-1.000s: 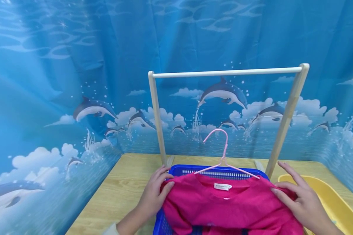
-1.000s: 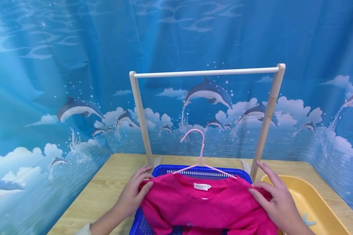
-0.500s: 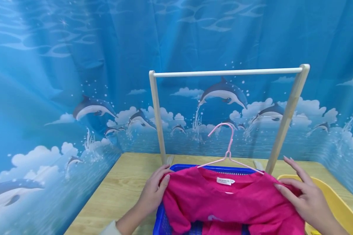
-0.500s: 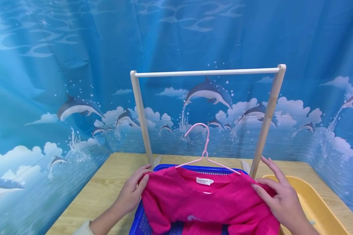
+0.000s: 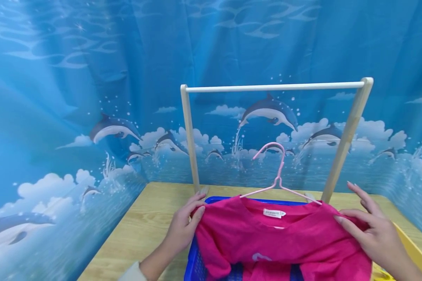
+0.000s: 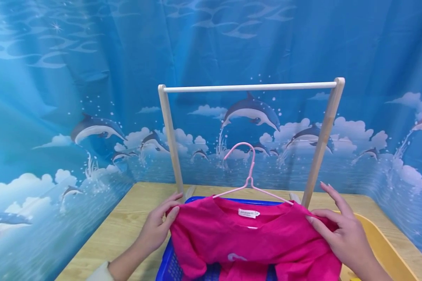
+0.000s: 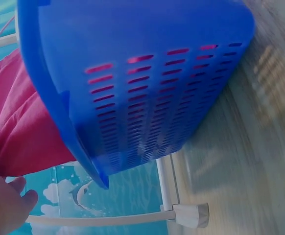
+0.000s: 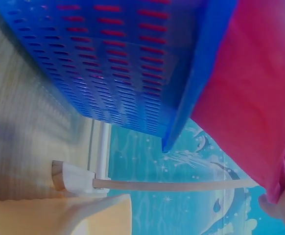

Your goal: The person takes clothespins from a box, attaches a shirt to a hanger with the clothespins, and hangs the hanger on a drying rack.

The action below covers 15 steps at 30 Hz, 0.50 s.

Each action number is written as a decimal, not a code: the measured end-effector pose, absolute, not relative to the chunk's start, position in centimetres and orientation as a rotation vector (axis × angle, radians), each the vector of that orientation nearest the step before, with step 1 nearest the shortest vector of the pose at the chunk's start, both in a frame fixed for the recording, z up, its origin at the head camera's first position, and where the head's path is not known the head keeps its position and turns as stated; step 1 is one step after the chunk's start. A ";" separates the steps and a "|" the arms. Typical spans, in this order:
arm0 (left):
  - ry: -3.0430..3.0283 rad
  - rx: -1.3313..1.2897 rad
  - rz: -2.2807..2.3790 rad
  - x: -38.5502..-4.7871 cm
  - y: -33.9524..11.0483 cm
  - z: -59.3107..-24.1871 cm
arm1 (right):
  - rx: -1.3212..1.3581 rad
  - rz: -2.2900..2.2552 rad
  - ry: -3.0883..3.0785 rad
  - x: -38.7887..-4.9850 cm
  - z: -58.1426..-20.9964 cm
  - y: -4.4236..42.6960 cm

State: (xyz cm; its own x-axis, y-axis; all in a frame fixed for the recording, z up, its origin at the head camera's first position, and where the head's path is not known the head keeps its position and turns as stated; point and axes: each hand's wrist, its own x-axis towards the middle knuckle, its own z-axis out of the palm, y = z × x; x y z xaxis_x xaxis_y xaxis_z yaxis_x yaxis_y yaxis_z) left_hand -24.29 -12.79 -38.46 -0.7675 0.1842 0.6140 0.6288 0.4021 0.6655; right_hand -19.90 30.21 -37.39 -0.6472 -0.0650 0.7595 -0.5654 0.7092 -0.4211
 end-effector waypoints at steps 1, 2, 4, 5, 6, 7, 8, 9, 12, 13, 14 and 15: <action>-2.219 -0.697 -1.345 -24.3 -12.7 -38.5 | 0.476 0.850 -2.159 -19.9 -37.3 30.2; -2.219 -0.701 -1.357 -24.3 -12.7 -38.4 | 0.476 0.851 -2.157 -20.0 -37.3 30.2; -2.219 -0.709 -1.384 -24.4 -12.5 -38.3 | 0.468 0.846 -2.163 -20.0 -37.1 30.2; -2.224 -0.706 -1.403 -24.5 -12.4 -38.3 | 0.468 0.847 -2.162 -20.0 -37.0 30.3; -2.228 -0.703 -1.426 -24.6 -12.4 -38.2 | 0.465 0.843 -2.167 -20.0 -36.9 30.2; -2.232 -0.697 -1.449 -24.6 -12.3 -38.2 | 0.466 0.842 -2.168 -20.1 -36.8 30.2; -2.235 -0.688 -1.474 -24.6 -12.2 -38.1 | 0.468 0.835 -2.173 -20.1 -36.7 30.2; -2.236 -0.676 -1.502 -24.6 -12.2 -38.1 | 0.466 0.833 -2.178 -20.2 -36.6 30.1; -2.241 -0.628 -1.594 -24.6 -12.1 -38.0 | 0.479 0.823 -2.183 -20.3 -36.3 30.0; -2.237 -0.617 -1.624 -24.5 -12.1 -38.0 | 0.485 0.816 -2.184 -20.3 -36.3 30.0; -2.230 -0.605 -1.656 -24.5 -12.1 -37.9 | 0.494 0.809 -2.183 -20.4 -36.2 30.0; -2.224 -0.594 -1.683 -24.5 -12.0 -37.9 | 0.500 0.804 -2.181 -20.4 -36.2 30.0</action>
State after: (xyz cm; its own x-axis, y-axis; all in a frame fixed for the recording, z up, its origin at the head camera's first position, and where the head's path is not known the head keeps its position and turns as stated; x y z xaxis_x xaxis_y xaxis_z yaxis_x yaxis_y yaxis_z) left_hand -24.49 -12.02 -37.90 -0.8731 0.1494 0.4640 0.4871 0.2328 0.8417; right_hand -20.39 29.96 -36.19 -0.6461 -0.0982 0.7569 -0.5658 0.7272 -0.3886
